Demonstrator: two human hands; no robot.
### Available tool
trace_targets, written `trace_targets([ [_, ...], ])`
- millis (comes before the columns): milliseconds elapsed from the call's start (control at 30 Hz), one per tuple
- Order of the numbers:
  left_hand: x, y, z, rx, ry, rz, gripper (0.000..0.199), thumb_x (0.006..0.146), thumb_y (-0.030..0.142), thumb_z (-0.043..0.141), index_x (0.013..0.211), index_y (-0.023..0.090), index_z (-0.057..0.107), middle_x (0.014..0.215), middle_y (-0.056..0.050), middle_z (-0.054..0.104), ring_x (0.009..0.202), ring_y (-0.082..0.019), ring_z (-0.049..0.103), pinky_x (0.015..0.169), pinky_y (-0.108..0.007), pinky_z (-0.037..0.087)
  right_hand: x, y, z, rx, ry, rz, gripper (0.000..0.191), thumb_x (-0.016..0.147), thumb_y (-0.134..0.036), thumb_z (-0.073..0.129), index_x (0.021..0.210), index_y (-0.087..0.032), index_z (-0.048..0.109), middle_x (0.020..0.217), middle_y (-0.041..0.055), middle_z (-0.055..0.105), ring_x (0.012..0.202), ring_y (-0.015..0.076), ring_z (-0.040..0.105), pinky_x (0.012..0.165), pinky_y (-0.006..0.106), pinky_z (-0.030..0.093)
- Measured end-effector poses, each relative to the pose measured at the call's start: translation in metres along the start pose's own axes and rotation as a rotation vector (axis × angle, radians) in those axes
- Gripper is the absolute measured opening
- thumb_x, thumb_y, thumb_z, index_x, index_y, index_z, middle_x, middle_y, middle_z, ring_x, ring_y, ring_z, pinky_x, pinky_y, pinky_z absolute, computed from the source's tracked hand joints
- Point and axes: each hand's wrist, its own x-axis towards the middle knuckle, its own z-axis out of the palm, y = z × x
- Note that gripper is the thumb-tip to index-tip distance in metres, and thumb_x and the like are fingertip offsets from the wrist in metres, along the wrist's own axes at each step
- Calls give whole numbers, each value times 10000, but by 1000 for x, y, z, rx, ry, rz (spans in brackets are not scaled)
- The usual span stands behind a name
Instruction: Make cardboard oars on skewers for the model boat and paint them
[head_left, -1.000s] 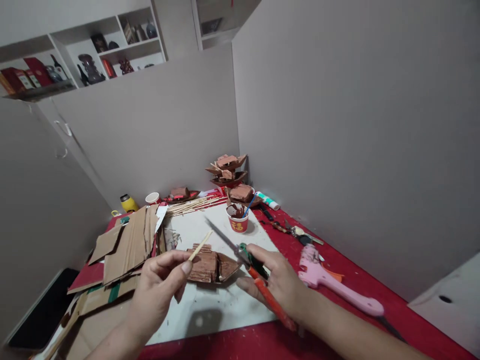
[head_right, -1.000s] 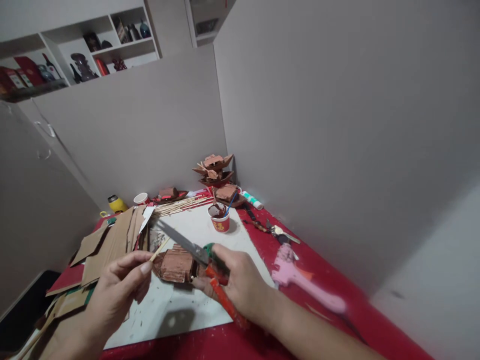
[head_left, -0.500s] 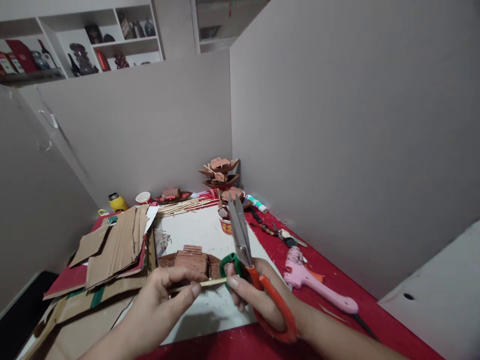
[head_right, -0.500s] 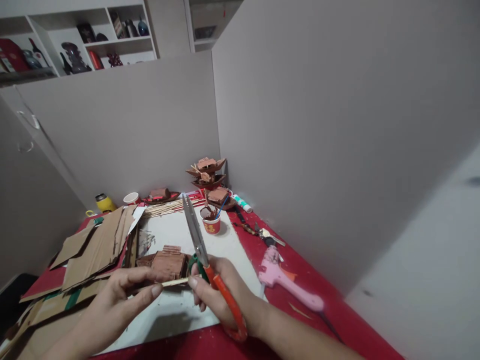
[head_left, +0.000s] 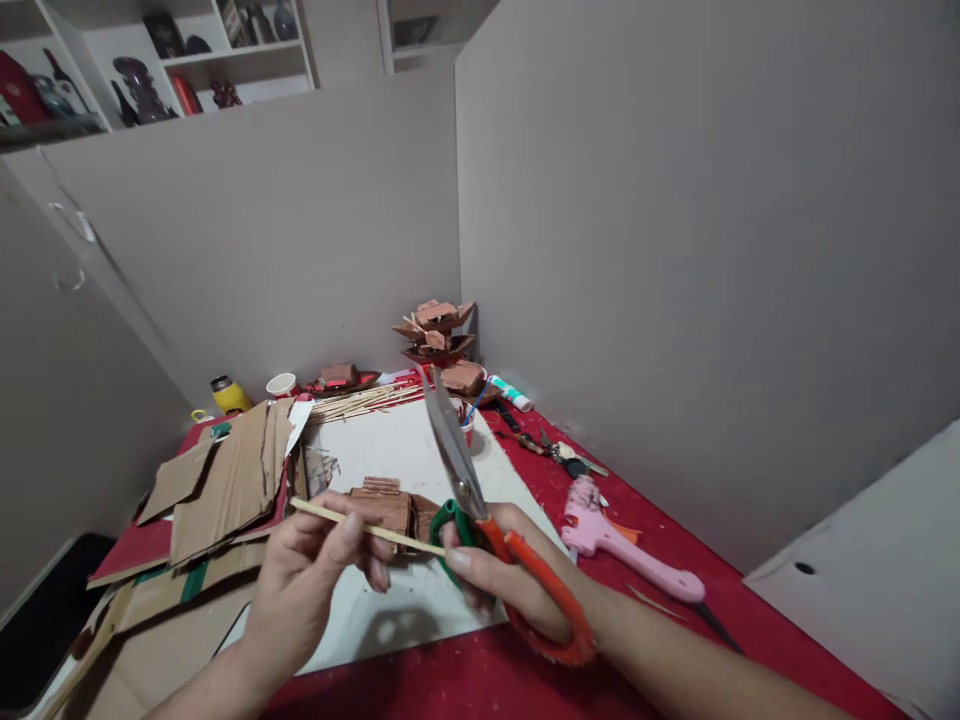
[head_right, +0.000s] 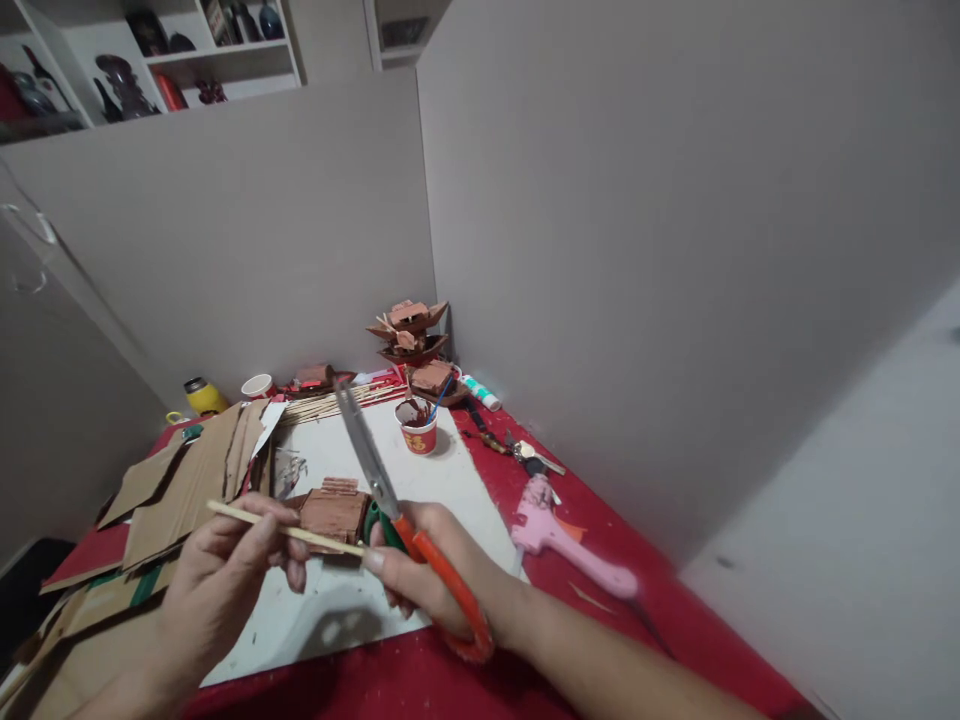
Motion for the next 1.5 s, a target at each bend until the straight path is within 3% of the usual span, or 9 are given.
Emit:
trace_targets([
  [100, -4, 16, -6, 55, 113, 144, 185, 913, 274, 550, 870, 160, 689, 698, -16, 635, 551, -126, 631, 541, -246, 521, 0, -3, -7, -371, 78, -127, 298, 790, -415, 654, 756, -198, 452, 658, -52, 421, 578, 103, 372, 525, 216, 331],
  [233, -9, 33, -10, 98, 258, 323, 158, 897, 244, 567, 804, 171, 671, 769, 1, 583, 538, -109, 607, 461, -226, 506, 1, 1, -11, -822, 163, -245, 351, 741, -394, 697, 746, -224, 390, 616, -68, 410, 540, 111, 321, 506, 236, 261],
  [367, -11, 36, -11, 111, 280, 359, 110, 899, 221, 561, 816, 192, 627, 690, 16, 586, 528, -111, 588, 438, -212, 499, 1, 1, -9, -998, 184, -349, 389, 729, -458, 708, 838, -223, 417, 710, -22, 512, 599, 152, 452, 554, 251, 312],
  [500, -12, 34, -13, 133, 270, 369, 97, 904, 217, 552, 834, 196, 615, 681, 13, 605, 525, -114, 590, 439, -211, 505, 4, 0, -7, -1111, 224, -366, 413, 713, -478, 725, 803, -228, 410, 712, -7, 529, 620, 178, 483, 568, 270, 310],
  [933, -9, 36, -8, 160, 279, 414, 107, 892, 220, 559, 800, 193, 607, 665, 5, 614, 522, -142, 623, 404, -218, 513, 7, 3, -10, -1209, 266, -470, 425, 744, -568, 679, 835, -206, 476, 783, 36, 568, 691, 216, 503, 625, 317, 323],
  [1500, -17, 33, -4, 223, 322, 469, 99, 891, 216, 568, 804, 193, 609, 716, 3, 647, 516, -136, 636, 421, -225, 535, 9, 4, -9, -1235, 303, -527, 399, 747, -553, 672, 731, -209, 471, 655, 3, 536, 612, 184, 503, 569, 290, 300],
])
